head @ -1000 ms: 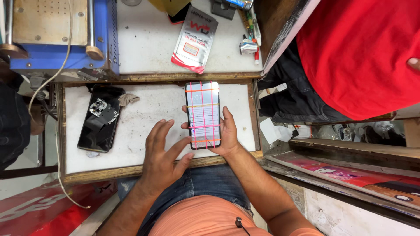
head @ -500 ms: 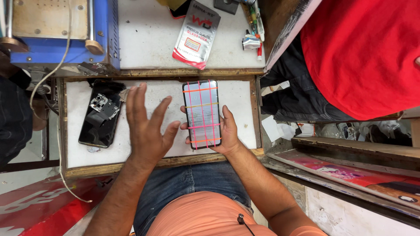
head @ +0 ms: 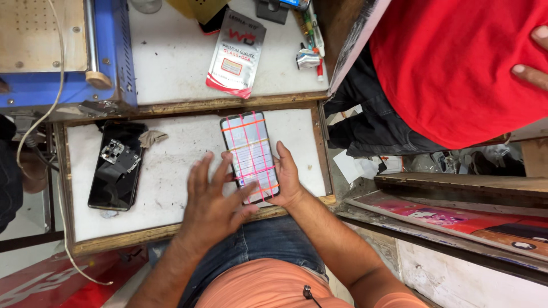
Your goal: The person secures a smartphone with multiple rubber bands, then removes the bands and disassembles the phone by separating the back cover and internal components. They wipe the screen with a cloth and spray liquid onto it.
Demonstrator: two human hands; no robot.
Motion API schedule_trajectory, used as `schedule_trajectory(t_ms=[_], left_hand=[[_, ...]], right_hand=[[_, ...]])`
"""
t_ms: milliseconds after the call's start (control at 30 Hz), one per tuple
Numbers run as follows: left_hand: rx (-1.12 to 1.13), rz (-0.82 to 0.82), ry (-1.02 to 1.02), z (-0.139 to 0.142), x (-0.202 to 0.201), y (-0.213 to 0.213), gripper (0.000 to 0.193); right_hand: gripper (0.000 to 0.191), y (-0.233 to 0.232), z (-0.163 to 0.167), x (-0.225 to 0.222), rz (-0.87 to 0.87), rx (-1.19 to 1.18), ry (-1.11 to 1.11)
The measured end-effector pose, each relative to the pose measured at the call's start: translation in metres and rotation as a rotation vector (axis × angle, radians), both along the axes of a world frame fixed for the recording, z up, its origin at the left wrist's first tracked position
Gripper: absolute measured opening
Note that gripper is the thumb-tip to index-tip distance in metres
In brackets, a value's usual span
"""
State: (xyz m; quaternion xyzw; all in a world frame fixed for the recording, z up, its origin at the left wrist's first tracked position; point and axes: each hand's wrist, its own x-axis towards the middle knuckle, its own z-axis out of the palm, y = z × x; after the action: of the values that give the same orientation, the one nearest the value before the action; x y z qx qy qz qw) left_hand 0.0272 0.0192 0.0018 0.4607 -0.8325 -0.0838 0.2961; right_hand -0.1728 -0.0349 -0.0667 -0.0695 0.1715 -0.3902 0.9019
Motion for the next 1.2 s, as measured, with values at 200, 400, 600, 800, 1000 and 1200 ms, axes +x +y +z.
schedule_trajectory(t_ms=[200,400,600,800,1000,1200], left_hand=[[0.026,0.291,-0.021,0.018,0.015,-0.053,0.063],[-0.019,0.287,0.115,0.018,0.015,-0.043,0.053],[0.053,0.212,0.179,0.003,0.001,0.005,0.043],[0.075,0.208,0.072,-0.004,-0.007,0.02,0.052],[0.047,0.194,0.04,-0.008,-0.012,0.016,0.053],[0.051,0.21,0.029,-0.009,-0.011,0.018,0.055]], right_hand=[[0.091,-0.003,0.003,-0.001,0.054,-0.077,-0.125],[0.089,-0.006,0.009,-0.001,0.033,-0.046,-0.051],[0.085,-0.007,0.012,0.004,-0.01,-0.113,-0.18],[0.087,-0.007,0.023,0.011,-0.082,-0.198,0.039],[0.086,-0.006,0.027,0.014,-0.109,-0.232,0.048],[0.088,-0.007,0.025,0.015,-0.107,-0.232,0.081]])
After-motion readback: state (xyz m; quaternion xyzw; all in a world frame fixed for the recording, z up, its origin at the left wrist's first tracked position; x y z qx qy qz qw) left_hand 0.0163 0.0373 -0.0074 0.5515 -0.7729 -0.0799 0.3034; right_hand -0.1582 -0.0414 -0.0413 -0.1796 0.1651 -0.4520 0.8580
